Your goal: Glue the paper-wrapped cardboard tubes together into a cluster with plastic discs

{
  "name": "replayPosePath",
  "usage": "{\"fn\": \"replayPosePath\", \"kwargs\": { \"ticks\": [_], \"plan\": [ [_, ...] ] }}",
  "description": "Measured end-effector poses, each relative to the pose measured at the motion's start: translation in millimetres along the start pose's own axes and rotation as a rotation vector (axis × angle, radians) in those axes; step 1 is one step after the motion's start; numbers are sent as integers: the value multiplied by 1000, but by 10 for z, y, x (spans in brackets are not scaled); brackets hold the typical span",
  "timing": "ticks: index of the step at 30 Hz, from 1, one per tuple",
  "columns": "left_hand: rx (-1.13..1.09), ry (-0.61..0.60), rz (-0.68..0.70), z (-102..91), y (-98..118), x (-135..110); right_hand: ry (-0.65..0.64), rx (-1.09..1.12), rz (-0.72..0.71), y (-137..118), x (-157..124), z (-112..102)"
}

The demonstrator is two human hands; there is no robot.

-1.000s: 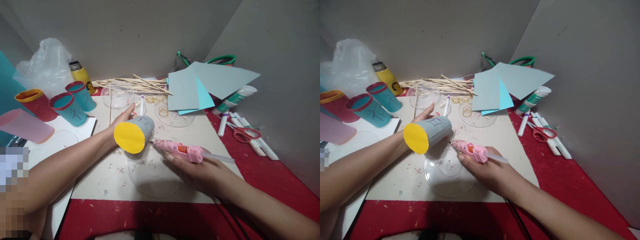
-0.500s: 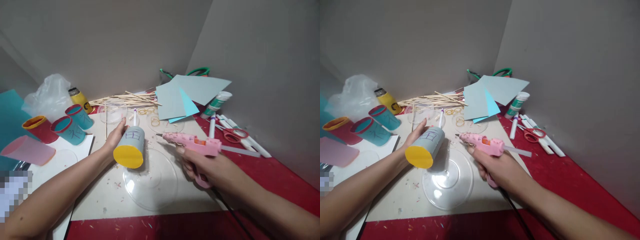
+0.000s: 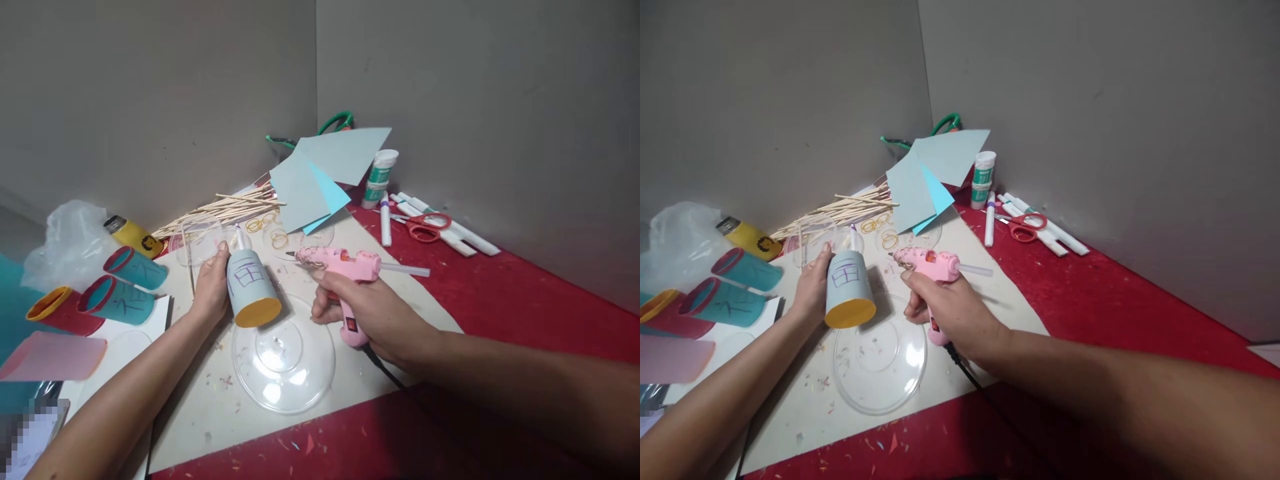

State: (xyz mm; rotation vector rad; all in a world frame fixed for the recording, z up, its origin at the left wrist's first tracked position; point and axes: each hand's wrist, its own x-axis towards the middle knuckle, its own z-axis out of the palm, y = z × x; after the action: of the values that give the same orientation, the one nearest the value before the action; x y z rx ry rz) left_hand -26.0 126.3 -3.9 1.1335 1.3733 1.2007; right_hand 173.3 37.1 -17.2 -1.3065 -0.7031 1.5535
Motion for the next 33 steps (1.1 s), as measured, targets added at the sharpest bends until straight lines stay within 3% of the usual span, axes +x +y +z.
{"fn": "replayPosePath", "kwargs": {
  "ticks": [4, 15, 28, 33],
  "plan": [
    [18, -91, 34, -33, -85, 39, -2, -41, 20, -5, -19, 6],
    [85, -167, 135, -81, -203, 136, -3, -95, 59, -67, -62, 15],
    [187, -221, 198, -90, -216, 103, 28, -135, 88, -68, -83, 30],
    [248, -210, 297, -143, -209, 117, 16, -138, 86, -65, -78, 26]
  ]
}}
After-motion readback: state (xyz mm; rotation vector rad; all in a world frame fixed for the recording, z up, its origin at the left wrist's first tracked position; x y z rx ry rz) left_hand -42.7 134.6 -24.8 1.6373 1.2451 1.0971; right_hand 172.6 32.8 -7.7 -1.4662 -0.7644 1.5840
